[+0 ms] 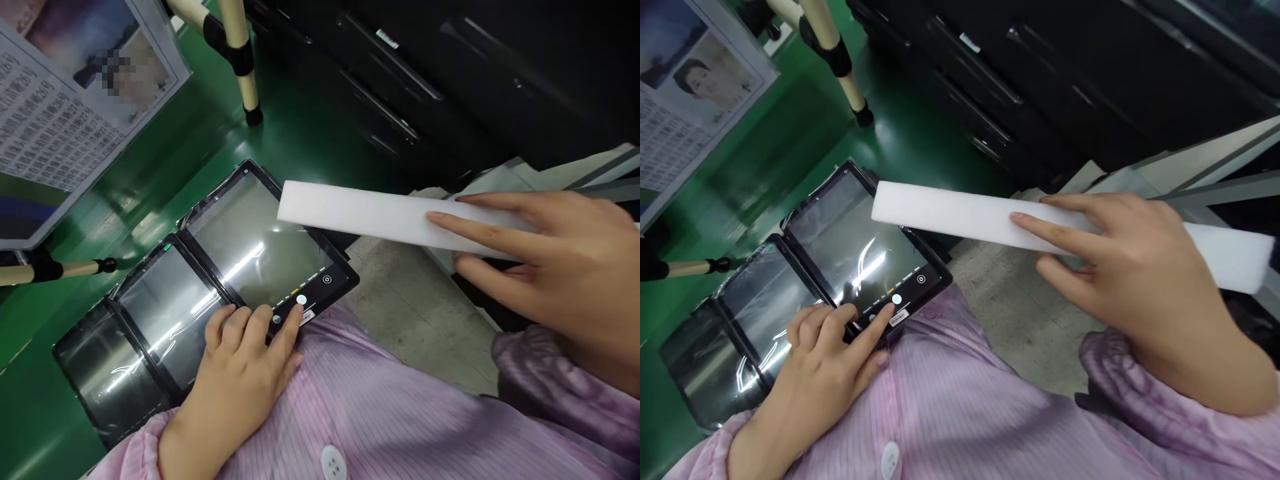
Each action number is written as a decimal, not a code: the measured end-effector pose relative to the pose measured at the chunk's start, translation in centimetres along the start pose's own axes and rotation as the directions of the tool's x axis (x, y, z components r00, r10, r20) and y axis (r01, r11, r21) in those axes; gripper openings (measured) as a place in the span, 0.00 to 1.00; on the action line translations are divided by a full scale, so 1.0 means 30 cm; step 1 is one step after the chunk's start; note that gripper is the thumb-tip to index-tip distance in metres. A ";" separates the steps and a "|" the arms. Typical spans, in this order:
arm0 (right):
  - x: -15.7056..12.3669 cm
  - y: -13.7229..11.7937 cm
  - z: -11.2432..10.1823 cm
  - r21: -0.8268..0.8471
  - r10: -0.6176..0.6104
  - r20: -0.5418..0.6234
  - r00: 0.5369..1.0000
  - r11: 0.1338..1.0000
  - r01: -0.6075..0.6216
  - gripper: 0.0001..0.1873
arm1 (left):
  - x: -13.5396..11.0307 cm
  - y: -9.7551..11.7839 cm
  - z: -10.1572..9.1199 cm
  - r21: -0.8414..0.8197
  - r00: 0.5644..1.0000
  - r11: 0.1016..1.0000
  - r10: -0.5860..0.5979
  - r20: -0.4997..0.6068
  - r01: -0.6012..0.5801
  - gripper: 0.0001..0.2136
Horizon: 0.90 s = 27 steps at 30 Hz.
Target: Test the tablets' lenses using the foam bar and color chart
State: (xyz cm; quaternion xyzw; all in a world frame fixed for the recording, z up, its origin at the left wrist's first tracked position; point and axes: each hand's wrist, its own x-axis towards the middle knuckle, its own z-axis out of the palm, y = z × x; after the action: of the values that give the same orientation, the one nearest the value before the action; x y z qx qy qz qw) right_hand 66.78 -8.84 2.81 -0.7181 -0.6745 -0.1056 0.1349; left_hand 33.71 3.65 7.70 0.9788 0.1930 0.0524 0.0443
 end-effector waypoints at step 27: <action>0.183 -0.131 0.324 0.131 0.307 0.035 0.951 0.942 -0.309 0.28 | -0.358 0.035 -0.006 -0.035 0.933 0.938 -0.348 -0.093 0.346 0.14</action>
State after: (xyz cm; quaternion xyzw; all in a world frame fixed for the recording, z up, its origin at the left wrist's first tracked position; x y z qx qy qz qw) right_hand 62.95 -0.20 -4.31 -0.8046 -0.5606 -0.0324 0.1930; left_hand 24.20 -1.41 7.08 0.9252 0.3641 0.0934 0.0521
